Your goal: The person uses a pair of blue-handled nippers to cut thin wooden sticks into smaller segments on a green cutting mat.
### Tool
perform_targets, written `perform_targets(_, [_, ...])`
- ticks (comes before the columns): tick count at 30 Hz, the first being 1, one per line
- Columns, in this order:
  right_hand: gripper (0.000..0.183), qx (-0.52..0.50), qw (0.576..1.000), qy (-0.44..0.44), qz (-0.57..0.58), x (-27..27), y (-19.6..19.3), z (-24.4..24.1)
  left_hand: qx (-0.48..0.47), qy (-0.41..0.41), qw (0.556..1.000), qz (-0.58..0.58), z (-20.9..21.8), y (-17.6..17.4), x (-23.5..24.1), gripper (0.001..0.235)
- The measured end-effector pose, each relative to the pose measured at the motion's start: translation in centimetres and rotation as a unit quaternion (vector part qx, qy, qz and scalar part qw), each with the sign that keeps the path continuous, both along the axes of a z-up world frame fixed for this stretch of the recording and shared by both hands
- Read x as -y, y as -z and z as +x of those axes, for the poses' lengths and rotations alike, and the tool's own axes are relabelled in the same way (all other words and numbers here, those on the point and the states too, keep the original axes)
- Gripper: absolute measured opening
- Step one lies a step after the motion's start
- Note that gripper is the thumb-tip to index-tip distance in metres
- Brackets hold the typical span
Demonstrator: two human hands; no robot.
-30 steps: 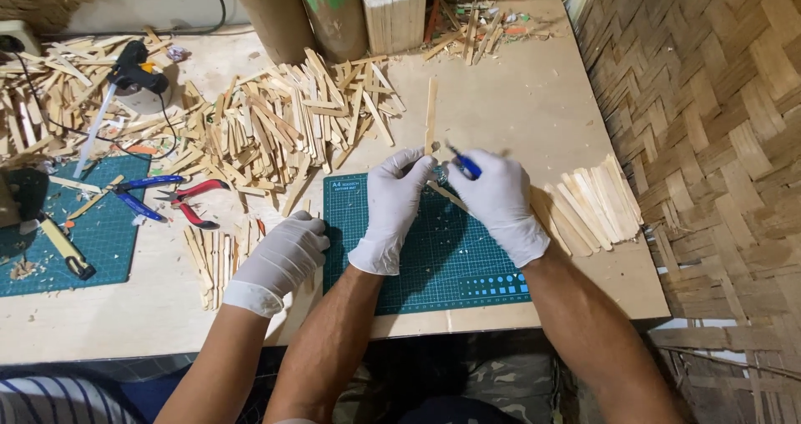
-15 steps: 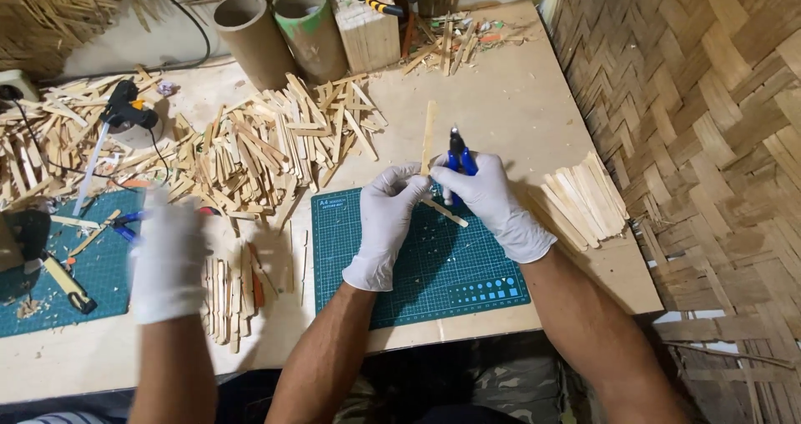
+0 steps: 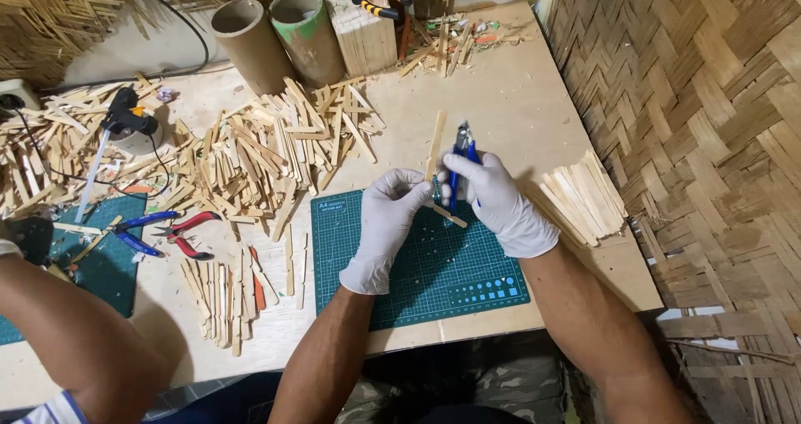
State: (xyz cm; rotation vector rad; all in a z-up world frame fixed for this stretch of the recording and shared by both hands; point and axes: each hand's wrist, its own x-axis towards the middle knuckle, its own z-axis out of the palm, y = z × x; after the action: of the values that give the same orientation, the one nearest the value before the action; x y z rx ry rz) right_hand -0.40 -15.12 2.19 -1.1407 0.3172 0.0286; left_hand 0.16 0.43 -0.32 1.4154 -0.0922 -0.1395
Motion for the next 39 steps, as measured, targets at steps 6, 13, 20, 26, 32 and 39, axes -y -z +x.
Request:
perform_targets(6, [0.015, 0.059, 0.994, 0.084, -0.045, -0.1, -1.1, -0.5, -0.009, -0.010, 0.999, 0.048, -0.6, -1.2, 0.4, 0.014])
perform_targets(13, [0.017, 0.059, 0.988, 0.110, -0.087, 0.2, -1.5, -0.7, 0.082, -0.018, 0.982, 0.170, -1.7, -1.3, 1.1, 0.009])
perform_targets(20, [0.017, 0.066, 0.985, 0.090, -0.128, 0.8, -1.0, -0.3, 0.048, -0.009, 0.994, 0.096, -1.4, -1.0, 1.0, 0.016])
perform_targets(26, [0.015, 0.072, 0.988, 0.055, -0.129, 0.3, -1.5, -0.9, 0.013, 0.025, 0.997, 0.069, -1.6, -1.0, 1.1, 0.016])
perform_targets(32, [0.015, 0.072, 0.989, 0.044, -0.123, 0.1, -1.0, -0.8, -0.004, 0.013, 0.998, 0.055, -1.4, -0.7, 1.1, 0.016])
perform_targets(39, [0.034, 0.068, 0.884, -0.005, -0.463, 0.0, -3.2, -1.7, -0.005, -0.074, 0.996, 0.047, -0.2, -0.9, -0.2, 0.021])
